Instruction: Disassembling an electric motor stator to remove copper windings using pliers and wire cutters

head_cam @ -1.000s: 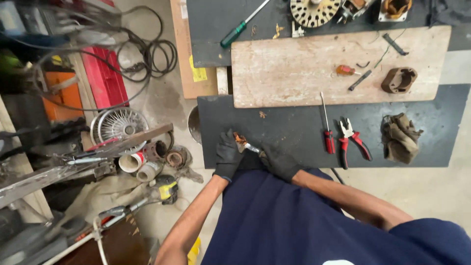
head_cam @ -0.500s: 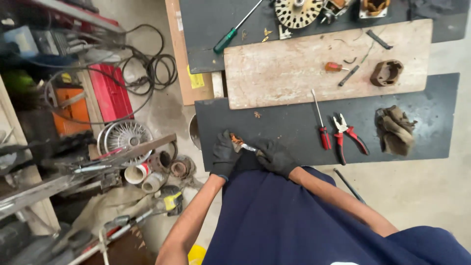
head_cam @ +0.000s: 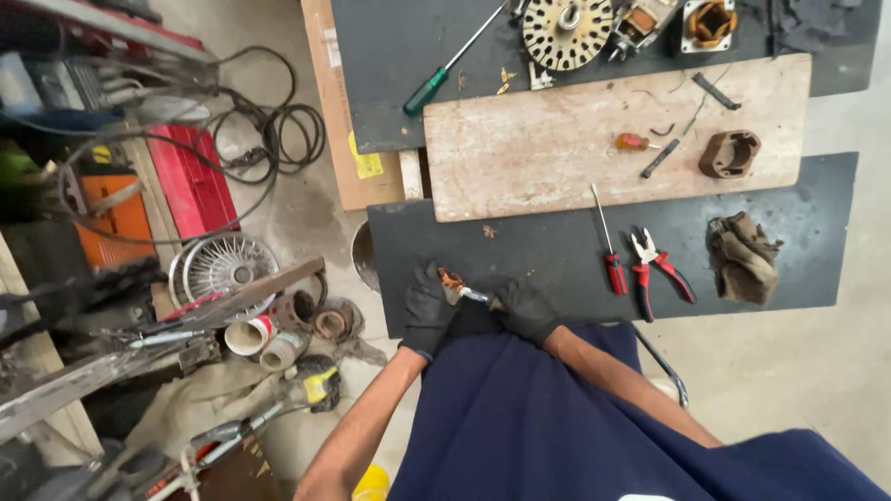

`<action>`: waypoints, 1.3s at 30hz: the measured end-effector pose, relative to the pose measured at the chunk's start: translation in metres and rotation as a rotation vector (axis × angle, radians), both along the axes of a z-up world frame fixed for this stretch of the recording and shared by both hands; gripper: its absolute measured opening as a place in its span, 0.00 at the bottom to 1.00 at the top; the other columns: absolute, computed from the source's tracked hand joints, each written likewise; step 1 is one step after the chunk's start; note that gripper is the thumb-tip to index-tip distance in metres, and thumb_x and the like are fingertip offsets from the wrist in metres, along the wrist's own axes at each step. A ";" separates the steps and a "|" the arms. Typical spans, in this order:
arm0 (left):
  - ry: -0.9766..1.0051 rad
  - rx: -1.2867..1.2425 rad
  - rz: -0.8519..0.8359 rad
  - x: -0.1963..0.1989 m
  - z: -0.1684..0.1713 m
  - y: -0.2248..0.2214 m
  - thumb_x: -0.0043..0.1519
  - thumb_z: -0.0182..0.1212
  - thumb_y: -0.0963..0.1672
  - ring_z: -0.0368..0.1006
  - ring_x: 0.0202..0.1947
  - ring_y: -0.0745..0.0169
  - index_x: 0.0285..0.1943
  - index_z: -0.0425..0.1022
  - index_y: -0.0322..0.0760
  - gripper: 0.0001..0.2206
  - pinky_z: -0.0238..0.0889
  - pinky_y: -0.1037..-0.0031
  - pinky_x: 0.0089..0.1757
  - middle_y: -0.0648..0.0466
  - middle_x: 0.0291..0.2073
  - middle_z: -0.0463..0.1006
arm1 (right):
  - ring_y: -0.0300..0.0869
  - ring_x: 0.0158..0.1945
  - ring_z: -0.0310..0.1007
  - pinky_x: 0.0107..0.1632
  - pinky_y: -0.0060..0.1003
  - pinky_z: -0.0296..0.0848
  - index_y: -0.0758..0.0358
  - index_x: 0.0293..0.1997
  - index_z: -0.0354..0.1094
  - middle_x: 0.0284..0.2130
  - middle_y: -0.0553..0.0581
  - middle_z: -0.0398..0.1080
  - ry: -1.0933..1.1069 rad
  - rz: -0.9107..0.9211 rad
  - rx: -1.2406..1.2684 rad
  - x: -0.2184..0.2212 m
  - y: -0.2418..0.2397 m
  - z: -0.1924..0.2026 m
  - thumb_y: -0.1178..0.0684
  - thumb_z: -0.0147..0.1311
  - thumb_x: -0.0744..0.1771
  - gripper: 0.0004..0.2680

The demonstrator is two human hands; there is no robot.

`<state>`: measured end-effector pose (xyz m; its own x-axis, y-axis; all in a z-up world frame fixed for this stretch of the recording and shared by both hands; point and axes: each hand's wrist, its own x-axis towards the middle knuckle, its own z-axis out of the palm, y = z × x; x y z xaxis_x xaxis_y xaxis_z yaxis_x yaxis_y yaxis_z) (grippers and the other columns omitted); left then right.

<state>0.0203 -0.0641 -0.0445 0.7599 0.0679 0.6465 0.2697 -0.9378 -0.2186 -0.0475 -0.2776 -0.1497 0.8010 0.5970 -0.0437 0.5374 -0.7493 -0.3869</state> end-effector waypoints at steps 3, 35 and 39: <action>0.051 -0.076 -0.080 -0.021 -0.009 0.007 0.59 0.69 0.50 0.73 0.33 0.37 0.57 0.77 0.27 0.23 0.72 0.55 0.34 0.33 0.39 0.75 | 0.52 0.42 0.65 0.47 0.48 0.66 0.52 0.47 0.66 0.36 0.57 0.63 -0.093 -0.025 0.002 0.002 0.002 -0.006 0.34 0.58 0.56 0.21; 0.195 -0.240 -0.217 -0.022 -0.003 0.016 0.62 0.63 0.49 0.74 0.32 0.38 0.60 0.74 0.30 0.22 0.70 0.53 0.33 0.33 0.40 0.75 | 0.54 0.53 0.74 0.58 0.47 0.71 0.55 0.55 0.71 0.44 0.62 0.76 0.317 -0.100 0.150 0.043 0.005 0.165 0.39 0.49 0.70 0.15; 0.115 -0.100 0.068 -0.025 -0.044 0.000 0.62 0.69 0.47 0.74 0.34 0.44 0.55 0.74 0.26 0.20 0.72 0.62 0.37 0.40 0.36 0.75 | 0.56 0.54 0.71 0.60 0.50 0.66 0.55 0.54 0.73 0.42 0.65 0.74 0.378 -0.101 0.165 0.054 0.007 0.159 0.39 0.47 0.70 0.15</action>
